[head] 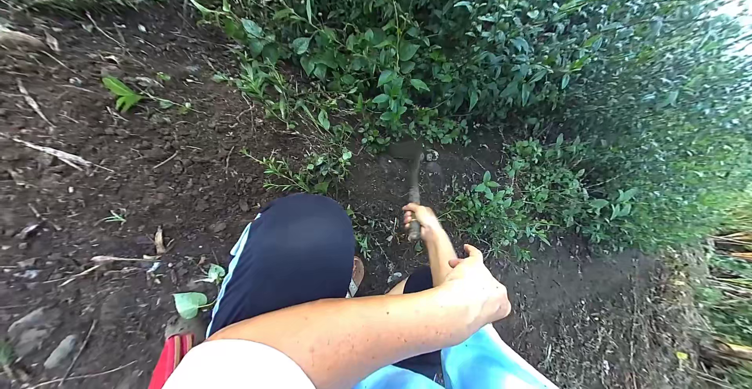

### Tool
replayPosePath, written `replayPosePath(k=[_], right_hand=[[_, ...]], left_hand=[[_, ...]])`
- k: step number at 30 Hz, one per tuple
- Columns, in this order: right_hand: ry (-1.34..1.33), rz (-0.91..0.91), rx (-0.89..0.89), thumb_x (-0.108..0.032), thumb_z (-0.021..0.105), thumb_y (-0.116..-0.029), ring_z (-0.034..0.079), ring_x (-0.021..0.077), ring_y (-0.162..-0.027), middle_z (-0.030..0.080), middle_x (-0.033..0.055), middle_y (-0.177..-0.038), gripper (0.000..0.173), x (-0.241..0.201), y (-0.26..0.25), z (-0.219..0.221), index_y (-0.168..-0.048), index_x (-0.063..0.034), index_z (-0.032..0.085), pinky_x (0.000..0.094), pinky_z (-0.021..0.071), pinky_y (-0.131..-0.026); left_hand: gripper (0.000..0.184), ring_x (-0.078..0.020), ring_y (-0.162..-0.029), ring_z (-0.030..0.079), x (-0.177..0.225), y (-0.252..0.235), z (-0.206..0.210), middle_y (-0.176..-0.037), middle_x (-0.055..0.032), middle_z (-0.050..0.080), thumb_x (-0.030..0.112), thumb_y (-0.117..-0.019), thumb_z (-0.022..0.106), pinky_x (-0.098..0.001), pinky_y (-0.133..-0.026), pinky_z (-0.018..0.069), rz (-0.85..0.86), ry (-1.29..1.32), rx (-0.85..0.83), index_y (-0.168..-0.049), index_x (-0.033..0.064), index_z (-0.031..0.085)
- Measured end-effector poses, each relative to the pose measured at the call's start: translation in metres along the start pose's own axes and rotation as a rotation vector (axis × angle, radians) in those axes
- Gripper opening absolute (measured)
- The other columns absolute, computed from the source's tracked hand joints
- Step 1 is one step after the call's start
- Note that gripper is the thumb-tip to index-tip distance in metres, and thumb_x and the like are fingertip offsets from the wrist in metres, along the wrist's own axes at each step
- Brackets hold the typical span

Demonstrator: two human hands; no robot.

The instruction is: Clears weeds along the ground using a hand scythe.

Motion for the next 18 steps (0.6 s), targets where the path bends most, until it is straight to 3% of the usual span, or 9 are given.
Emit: replayPosePath(k=[4,8,13,16,18], right_hand=[[-0.208,-0.123,0.046,-0.013,0.047,-0.1064,0.048,0.0085,-0.041,0.046,-0.0003,-0.056,0.016,-0.028,0.018,-0.027,-0.093,-0.0058,0.052,0.0225,0.0471,-0.039],[-0.115,-0.219,0.174,-0.012,0.049,-0.1057,0.049,0.0116,-0.044,0.046,0.0027,-0.063,0.009,-0.032,0.018,0.000,-0.104,-0.0033,0.048,0.0268,0.0502,-0.043],[0.071,-0.091,-0.033,-0.007,0.055,-0.1023,0.053,0.0123,-0.049,0.050,0.0041,-0.066,0.010,0.005,0.034,0.066,-0.108,-0.0006,0.050,0.0265,0.0513,-0.047],[0.003,-0.079,-0.197,-0.005,0.051,-0.1050,0.051,0.0081,-0.044,0.050,0.0018,-0.060,0.006,-0.004,0.071,0.045,-0.100,-0.0015,0.051,0.0215,0.0481,-0.040],[0.018,-0.168,-0.151,-0.002,0.053,-0.1042,0.052,0.0091,-0.043,0.052,0.0037,-0.061,0.004,-0.013,0.087,0.030,-0.102,0.0012,0.052,0.0222,0.0496,-0.041]], left_hand=[[0.021,-0.0332,-0.104,0.064,0.000,0.004,-0.003,-0.103,-0.0174,0.068,-0.007,-0.0997,0.044,-0.0578,-0.103,0.0420,-0.001,-0.045,0.030,-0.108,-0.0024,0.064],[0.021,-0.0323,-0.101,0.065,-0.004,0.007,-0.004,-0.099,-0.0166,0.069,-0.009,-0.0982,0.047,-0.0596,-0.108,0.0363,-0.020,-0.013,0.038,-0.103,-0.0022,0.065],[0.023,-0.0351,-0.110,0.064,0.001,-0.001,0.000,-0.111,-0.0196,0.069,-0.011,-0.0982,0.045,-0.0626,-0.112,0.0321,-0.016,0.022,0.017,-0.108,-0.0047,0.065],[0.021,-0.0351,-0.110,0.064,0.001,0.000,-0.001,-0.109,-0.0192,0.069,-0.008,-0.0988,0.047,-0.0638,-0.111,0.0327,-0.004,0.030,0.041,-0.107,-0.0035,0.065],[0.020,-0.0349,-0.107,0.064,0.001,0.001,-0.001,-0.106,-0.0191,0.068,-0.009,-0.0992,0.046,-0.0639,-0.111,0.0329,0.010,0.027,0.043,-0.105,-0.0042,0.064]])
Point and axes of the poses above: each hand's wrist, its own y-axis away from the middle knuckle, its own z-axis out of the palm, x = y × z, the point moved 3 cm from there along -y, towards the middle knuckle
